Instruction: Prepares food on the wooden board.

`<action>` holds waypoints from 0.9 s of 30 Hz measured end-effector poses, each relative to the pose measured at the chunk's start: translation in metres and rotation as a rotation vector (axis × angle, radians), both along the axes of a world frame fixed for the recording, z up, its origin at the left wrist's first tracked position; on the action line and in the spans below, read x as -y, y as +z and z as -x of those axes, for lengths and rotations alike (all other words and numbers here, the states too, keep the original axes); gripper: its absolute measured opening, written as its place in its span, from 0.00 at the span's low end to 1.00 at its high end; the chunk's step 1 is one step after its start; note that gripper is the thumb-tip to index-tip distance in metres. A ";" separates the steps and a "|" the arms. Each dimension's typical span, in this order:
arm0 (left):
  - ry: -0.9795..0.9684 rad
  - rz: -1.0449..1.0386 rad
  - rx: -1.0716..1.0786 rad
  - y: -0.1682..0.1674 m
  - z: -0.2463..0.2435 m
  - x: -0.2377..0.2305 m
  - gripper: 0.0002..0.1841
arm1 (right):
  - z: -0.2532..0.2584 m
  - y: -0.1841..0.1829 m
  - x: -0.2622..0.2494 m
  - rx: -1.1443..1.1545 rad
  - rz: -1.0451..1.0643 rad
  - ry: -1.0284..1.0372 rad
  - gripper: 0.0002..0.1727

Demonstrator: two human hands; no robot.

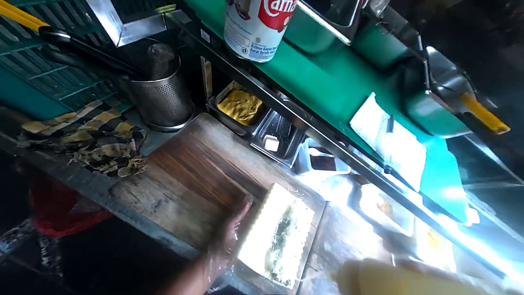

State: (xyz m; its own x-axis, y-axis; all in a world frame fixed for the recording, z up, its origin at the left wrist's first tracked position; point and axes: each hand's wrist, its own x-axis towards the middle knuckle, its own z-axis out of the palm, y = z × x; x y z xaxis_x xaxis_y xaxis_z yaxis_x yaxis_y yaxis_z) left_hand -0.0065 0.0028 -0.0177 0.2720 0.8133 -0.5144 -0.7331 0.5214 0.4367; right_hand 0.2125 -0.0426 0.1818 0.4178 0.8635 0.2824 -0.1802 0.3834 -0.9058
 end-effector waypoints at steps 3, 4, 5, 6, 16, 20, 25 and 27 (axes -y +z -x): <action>0.018 -0.005 -0.058 -0.001 -0.003 0.002 0.25 | 0.001 0.007 -0.031 0.179 -0.006 -0.287 0.12; 0.021 -0.008 -0.061 -0.002 -0.003 0.003 0.25 | -0.003 0.008 -0.031 0.164 -0.010 -0.267 0.12; 0.015 -0.021 -0.062 -0.004 -0.002 0.004 0.26 | -0.012 0.007 -0.019 0.133 -0.005 -0.142 0.16; 0.015 -0.030 -0.067 -0.005 -0.001 0.005 0.26 | -0.018 0.004 -0.004 0.059 0.002 -0.012 0.21; -0.025 -0.043 -0.104 -0.001 -0.002 0.007 0.21 | -0.025 0.006 0.012 0.271 0.007 -0.110 0.18; -0.037 -0.025 -0.090 0.003 -0.003 0.005 0.21 | -0.035 0.001 -0.006 0.032 0.067 -0.175 0.21; -0.033 -0.035 -0.058 0.010 -0.005 0.007 0.22 | -0.019 0.014 0.011 0.020 0.064 -0.236 0.21; -0.028 -0.048 -0.049 0.010 -0.006 0.004 0.22 | -0.019 0.012 0.011 0.010 0.073 -0.227 0.20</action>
